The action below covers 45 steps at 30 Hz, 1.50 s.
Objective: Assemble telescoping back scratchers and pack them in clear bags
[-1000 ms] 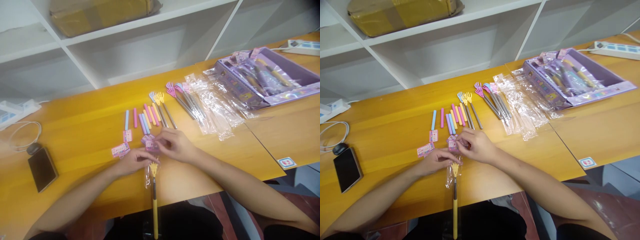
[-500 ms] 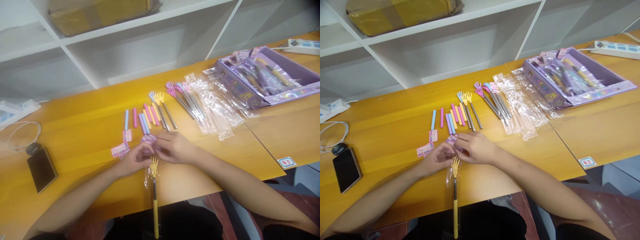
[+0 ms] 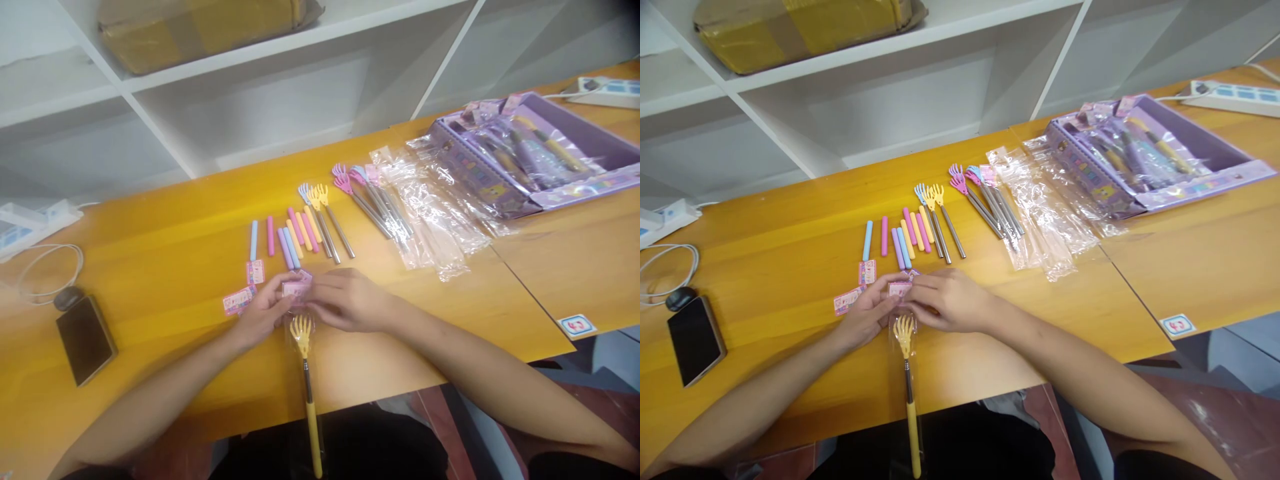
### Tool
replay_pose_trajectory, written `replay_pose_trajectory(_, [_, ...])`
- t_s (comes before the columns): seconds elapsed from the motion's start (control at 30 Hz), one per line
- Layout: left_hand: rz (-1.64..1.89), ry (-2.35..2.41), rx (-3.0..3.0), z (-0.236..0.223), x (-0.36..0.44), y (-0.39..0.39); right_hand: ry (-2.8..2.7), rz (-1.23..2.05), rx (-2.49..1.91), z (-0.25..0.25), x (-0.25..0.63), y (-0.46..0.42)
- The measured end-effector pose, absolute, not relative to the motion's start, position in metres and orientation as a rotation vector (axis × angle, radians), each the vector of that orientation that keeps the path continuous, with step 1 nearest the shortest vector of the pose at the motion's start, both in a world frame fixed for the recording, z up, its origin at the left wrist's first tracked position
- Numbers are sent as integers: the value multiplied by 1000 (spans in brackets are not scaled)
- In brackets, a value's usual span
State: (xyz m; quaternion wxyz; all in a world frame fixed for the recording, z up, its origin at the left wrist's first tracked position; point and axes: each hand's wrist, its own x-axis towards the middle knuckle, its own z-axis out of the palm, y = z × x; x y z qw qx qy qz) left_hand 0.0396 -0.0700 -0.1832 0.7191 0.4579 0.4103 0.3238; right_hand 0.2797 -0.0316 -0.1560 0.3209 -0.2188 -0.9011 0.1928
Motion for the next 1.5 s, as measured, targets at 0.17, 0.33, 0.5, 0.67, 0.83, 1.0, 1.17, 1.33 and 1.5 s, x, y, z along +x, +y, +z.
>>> replay_pose_trajectory(0.17, [714, 871, 961, -194, 38, -72, -2160, 902, -1046, -157, 276, -36])
replay_pose_trajectory(0.33, [717, 872, 987, -193, 37, -72, -2191, 1163, -998, -154, 268, -39])
replay_pose_trajectory(0.5, [713, 917, 1080, -182, 41, -70, -2141, 1269, -950, -155, 267, -38])
replay_pose_trajectory(0.67, [696, 940, 1149, -176, 42, -71, -2125, 1305, -908, -158, 267, -38])
replay_pose_trajectory(0.83, [685, 924, 1153, -179, 39, -72, -2099, 1361, -854, -155, 269, -35])
replay_pose_trajectory(1.0, [685, 865, 1085, -184, 37, -72, -2076, 1425, -844, -152, 270, -33])
replay_pose_trajectory(1.17, [672, 834, 1031, -189, 35, -73, -2087, 1419, -803, -153, 271, -31])
replay_pose_trajectory(1.33, [682, 846, 1033, -189, 36, -73, -2107, 1384, -790, -156, 273, -31])
replay_pose_trajectory(1.5, [685, 876, 1060, -187, 36, -74, -2129, 1336, -796, -157, 274, -31])
